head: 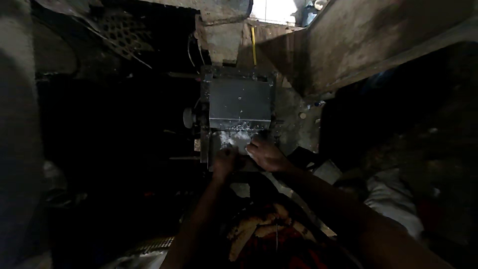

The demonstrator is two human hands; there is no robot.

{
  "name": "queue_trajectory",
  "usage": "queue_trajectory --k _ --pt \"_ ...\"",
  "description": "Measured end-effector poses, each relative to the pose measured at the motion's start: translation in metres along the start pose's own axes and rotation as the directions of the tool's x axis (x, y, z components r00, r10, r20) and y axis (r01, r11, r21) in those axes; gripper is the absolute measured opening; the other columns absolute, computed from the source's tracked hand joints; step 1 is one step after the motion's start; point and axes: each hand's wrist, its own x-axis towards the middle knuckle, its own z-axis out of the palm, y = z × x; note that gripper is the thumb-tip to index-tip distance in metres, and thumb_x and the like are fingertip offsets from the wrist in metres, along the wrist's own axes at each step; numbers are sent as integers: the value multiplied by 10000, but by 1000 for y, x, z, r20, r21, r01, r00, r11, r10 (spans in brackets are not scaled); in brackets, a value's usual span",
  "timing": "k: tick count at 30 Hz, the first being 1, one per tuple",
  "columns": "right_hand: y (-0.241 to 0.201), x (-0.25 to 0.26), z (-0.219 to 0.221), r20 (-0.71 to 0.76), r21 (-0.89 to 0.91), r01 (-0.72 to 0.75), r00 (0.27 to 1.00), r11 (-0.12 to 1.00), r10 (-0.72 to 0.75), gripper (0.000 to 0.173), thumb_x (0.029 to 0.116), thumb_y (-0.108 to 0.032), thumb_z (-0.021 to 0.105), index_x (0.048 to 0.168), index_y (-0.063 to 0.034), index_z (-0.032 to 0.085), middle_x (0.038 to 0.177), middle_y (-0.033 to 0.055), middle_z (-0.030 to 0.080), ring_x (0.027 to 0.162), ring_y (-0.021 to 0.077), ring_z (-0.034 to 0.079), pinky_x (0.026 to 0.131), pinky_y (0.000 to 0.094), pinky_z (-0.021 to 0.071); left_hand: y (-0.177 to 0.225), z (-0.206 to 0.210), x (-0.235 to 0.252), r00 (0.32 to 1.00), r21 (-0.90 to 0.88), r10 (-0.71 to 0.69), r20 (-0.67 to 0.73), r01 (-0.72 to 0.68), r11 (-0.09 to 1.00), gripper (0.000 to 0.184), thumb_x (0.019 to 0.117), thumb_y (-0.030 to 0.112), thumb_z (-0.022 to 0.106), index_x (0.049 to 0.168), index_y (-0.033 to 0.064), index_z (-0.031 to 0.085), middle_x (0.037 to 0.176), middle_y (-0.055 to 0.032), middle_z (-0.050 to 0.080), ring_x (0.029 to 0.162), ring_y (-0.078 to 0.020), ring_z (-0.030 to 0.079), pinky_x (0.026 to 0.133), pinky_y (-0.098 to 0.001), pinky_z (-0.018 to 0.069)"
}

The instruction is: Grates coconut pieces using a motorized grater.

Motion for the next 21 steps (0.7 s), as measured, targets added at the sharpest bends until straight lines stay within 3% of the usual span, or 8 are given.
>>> queue_trajectory --k 2,6,11,14,17,21 --pt "4 2 1 20 5 3 1000 1000 -3 263 1039 -168 554 1260 -119 687 1250 147 644 1130 313 653 943 487 568 1 4 1 1000 -65 -31 -1 31 997 329 1042 291 620 1192 -2 635 941 -138 752 772 -241 767 707 -401 668" --pt "7 3 3 -23 -41 19 1000 999 -20 231 1031 -172 566 1214 -124 699 1218 124 642 1070 286 671 878 458 595 1 12 3 996 -158 -73 -41 66 985 336 1043 265 617 1227 -16 606 946 -163 742 749 -266 764 681 -415 671" --pt "6 10 -1 -15 -10 -25 1000 1000 25 209 1001 -123 599 1175 -99 712 1222 129 645 1061 293 676 888 464 594 4 17 8 992 -183 -77 -101 58 981 315 1032 252 632 1192 -20 618 926 -166 739 732 -266 760 668 -415 668" --pt "8 9 3 -93 11 -21 995 1000 22 208 981 -108 623 1162 -97 727 1224 131 652 1088 287 672 908 452 593 4 20 9 993 -230 -72 -98 47 972 311 1040 239 616 1218 -15 599 942 -175 730 738 -275 757 666 -420 665" --pt "6 7 5 -140 16 -82 987 997 83 233 979 -132 635 1190 -114 733 1280 139 634 1166 293 641 961 445 574 2 23 16 992 -150 -55 -118 37 988 298 1032 249 623 1187 -5 628 949 -156 741 747 -259 764 676 -420 672" --pt "-1 1 6 -164 -21 -169 973 985 164 261 990 -177 625 1233 -130 708 1179 161 669 1052 316 688 873 481 598 2 26 19 989 -89 -51 -135 39 995 329 1023 301 637 1179 12 645 950 -137 745 758 -239 762 690 -416 670"
